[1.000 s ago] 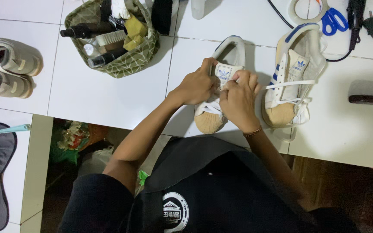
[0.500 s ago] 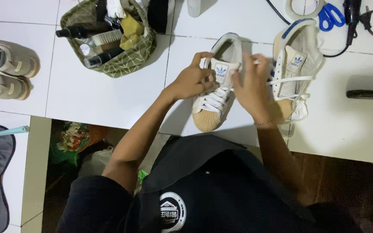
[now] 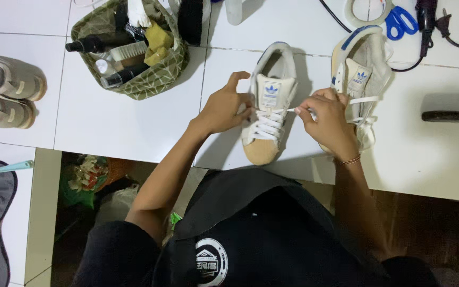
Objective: The person laces a white sneaker by threading the laces through the eyelets and pulling them tight. They repeat this process for the second shoe, ensuring both are securely laced.
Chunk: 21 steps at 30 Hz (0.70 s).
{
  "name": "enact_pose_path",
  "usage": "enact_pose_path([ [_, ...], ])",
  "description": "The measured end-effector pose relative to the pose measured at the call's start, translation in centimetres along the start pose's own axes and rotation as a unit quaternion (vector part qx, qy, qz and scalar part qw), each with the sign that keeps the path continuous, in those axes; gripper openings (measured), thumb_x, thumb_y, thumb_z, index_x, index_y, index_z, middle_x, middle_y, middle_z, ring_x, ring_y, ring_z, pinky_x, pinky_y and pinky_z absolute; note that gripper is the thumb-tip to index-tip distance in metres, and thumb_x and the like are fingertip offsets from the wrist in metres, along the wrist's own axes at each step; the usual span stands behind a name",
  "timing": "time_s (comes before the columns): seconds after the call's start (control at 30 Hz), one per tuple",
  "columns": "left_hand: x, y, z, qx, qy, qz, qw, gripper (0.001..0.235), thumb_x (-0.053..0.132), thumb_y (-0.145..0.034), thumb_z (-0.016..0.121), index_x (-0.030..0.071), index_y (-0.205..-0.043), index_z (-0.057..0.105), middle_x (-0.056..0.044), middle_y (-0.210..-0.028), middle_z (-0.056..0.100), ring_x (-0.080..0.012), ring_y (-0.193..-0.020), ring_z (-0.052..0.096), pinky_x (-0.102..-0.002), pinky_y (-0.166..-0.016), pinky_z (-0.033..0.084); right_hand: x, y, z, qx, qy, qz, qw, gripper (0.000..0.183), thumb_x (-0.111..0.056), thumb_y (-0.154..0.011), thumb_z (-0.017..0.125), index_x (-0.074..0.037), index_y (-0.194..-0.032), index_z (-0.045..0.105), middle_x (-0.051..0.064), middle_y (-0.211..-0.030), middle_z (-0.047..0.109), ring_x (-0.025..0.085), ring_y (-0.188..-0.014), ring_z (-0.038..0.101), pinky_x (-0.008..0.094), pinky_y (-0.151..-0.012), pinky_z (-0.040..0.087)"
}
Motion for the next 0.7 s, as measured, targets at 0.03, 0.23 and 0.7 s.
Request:
enact_pose_path([
  [0.03, -0.3, 0.3, -0.3, 0.008, 0.008, -0.018, 1.0, 0.017, 0.018, -0.085, 0.07, 0.005, -0.096, 0.073, -0.019, -0.141, 0.039, -0.0528, -0.095, 0.067, -0.057, -0.081, 0.057, 0.3, 0.2, 0.1, -0.006, 0.026, 0.011, 1.0, 0.012, -0.026, -0.098, 0.071, -0.019, -0.088, 0.07, 0.002, -0.082, 0.068, 0.025, -0.107, 0.059, 0.046, -0.099, 0.028],
  [0.23, 1.5, 0.5, -5.6, 0.116, 0.263, 0.0, 0.958, 0.023, 0.006, -0.099, 0.053, 0.008, -0.121, 0.061, -0.018, -0.11, 0.06, -0.0371, -0.091, 0.064, -0.046, -0.078, 0.056, -4.9, -1.5, -3.0, 0.104, -0.056, -0.034, 0.992, 0.006, -0.012, -0.099, 0.071, -0.008, -0.104, 0.071, 0.005, -0.094, 0.062, 0.028, -0.094, 0.06, 0.041, -0.088, 0.037],
  [0.7, 8.3, 1.6, -5.1, 0.318, 0.328, 0.198, 0.868, 0.032, 0.005, -0.103, 0.054, 0.005, -0.134, 0.046, -0.01, -0.132, 0.046, -0.018, -0.081, 0.065, -0.032, -0.072, 0.053, -12.2, -3.2, -3.3, 0.084, -0.705, 0.203, 0.675, 0.029, -0.017, -0.096, 0.067, 0.006, -0.115, 0.066, 0.018, -0.112, 0.068, 0.024, -0.105, 0.063, 0.042, -0.101, 0.049],
])
Point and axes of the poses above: each hand's wrist, its own y-axis away from the middle knuckle, its own z-axis out of the palm, x = y × z, the point moved 5 cm from there along -y, towards the middle knuckle
